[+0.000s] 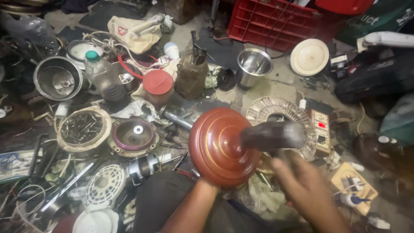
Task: The person is repairing an electrical motor component. They use a hammer to tap a red circular part onto a stator, then insert a metal shaft and rotate the assembly to check its fit.
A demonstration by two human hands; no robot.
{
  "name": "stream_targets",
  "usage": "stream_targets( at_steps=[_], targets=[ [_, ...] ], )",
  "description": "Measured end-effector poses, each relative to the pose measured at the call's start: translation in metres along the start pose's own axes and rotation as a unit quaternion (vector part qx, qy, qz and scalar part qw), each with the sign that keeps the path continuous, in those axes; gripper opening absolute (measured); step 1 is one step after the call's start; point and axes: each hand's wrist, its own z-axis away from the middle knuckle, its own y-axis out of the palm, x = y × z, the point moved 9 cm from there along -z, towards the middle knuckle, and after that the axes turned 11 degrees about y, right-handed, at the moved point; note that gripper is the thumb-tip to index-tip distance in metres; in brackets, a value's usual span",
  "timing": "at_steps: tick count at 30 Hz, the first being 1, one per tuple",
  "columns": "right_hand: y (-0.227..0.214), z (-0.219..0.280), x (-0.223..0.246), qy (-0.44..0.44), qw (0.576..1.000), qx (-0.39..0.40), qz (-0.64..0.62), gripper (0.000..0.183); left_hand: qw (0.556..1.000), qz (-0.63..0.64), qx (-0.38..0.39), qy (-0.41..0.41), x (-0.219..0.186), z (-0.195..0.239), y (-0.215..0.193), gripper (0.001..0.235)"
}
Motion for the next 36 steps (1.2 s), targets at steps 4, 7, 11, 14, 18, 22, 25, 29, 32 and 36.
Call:
stream_targets(
  at_steps=[4, 7, 11, 14, 18, 22, 25, 29, 32, 36],
  targets=[
    [-0.019, 0.017, 0.010, -0.066, 0.994, -0.028, -0.084, 0.046, 1.000, 0.000, 0.015, 0.001, 0.001, -0.005, 0.005, 0.050],
    [0.010, 0.015, 0.042, -0.191, 0.981, -0.039, 0.005, 0.042, 1.000, 0.006, -0.002, -0.003, -0.001, -0.006, 0.002, 0.050],
    [0.023, -0.002, 0.006, 0.050, 0.998, 0.046, 0.006, 0.044, 1.000, 0.004, 0.008, -0.008, -0.003, -0.002, 0.005, 0.050],
    [-0.009, 0.008, 0.012, -0.011, 0.999, -0.018, -0.033, 0.051, 1.000, -0.003, 0.016, -0.012, -0.004, -0.006, 0.005, 0.050],
    [0.006, 0.007, 0.001, -0.039, 0.999, 0.008, -0.025, 0.045, 1.000, -0.009, 0.019, -0.017, -0.004, -0.004, 0.004, 0.050],
    [0.017, -0.012, -0.025, -0.054, 0.997, 0.009, 0.058, 0.046, 1.000, -0.002, -0.024, -0.008, -0.004, -0.011, -0.007, 0.050],
    [0.003, -0.013, -0.030, -0.191, 0.974, 0.002, 0.125, 0.056, 0.998, 0.021, -0.059, -0.006, -0.011, -0.018, -0.017, 0.050],
    [0.029, -0.030, -0.068, -0.179, 0.962, 0.086, 0.187, 0.049, 0.994, 0.043, -0.099, 0.015, -0.030, -0.041, -0.028, 0.050],
    [0.060, -0.043, -0.099, -0.182, 0.945, 0.034, 0.269, 0.035, 0.993, 0.025, -0.115, 0.019, -0.043, -0.051, -0.023, 0.050],
    [0.107, -0.071, -0.129, -0.152, 0.952, 0.103, 0.244, 0.039, 0.974, -0.161, -0.159, 0.007, -0.077, -0.057, -0.022, 0.050]
  ],
)
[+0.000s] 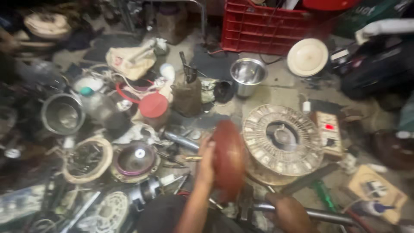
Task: The person is repairing an electrical motor component. They use a hammer to tap a red circular part onto a stator, then insert a metal shaft and rotate the assembly to check its fit.
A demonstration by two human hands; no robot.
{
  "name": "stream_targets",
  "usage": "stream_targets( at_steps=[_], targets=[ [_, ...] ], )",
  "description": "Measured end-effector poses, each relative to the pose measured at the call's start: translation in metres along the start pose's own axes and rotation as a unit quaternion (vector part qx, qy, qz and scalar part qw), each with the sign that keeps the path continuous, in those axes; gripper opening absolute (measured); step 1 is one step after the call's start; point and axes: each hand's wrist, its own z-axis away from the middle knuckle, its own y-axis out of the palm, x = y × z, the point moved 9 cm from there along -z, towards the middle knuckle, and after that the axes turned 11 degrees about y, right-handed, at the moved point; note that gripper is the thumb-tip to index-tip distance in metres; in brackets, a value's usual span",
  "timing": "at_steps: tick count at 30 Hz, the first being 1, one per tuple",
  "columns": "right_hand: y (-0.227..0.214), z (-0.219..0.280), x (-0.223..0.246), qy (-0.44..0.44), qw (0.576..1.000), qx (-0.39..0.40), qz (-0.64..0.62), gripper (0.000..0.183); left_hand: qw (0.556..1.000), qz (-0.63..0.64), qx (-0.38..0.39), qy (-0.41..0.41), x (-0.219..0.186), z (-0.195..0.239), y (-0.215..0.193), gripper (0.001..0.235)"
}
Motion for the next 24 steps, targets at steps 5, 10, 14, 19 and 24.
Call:
stream_targets(
  at_steps=[5, 10, 14, 19, 24],
  targets=[
    [-0.006, -0.006, -0.026, -0.039, 0.994, -0.090, -0.053, 0.043, 0.968, -0.244, 0.022, 0.055, -0.033, -0.004, 0.057, 0.051],
    [-0.037, -0.009, -0.111, 0.172, 0.813, -0.173, -0.528, 0.052, 0.912, -0.403, 0.065, 0.032, -0.033, -0.020, 0.119, 0.047],
    [-0.120, -0.045, -0.108, 0.071, 0.905, -0.291, -0.301, 0.071, 0.847, -0.463, 0.141, 0.219, -0.052, -0.040, 0.196, 0.047],
    [-0.140, -0.073, -0.134, 0.160, 0.904, -0.291, -0.267, 0.063, 0.775, -0.580, 0.222, 0.113, -0.015, -0.061, 0.243, 0.064],
    [-0.120, -0.078, -0.174, 0.237, 0.899, -0.272, -0.248, 0.061, 0.757, -0.595, 0.263, 0.056, 0.012, -0.064, 0.257, 0.072]
  ],
)
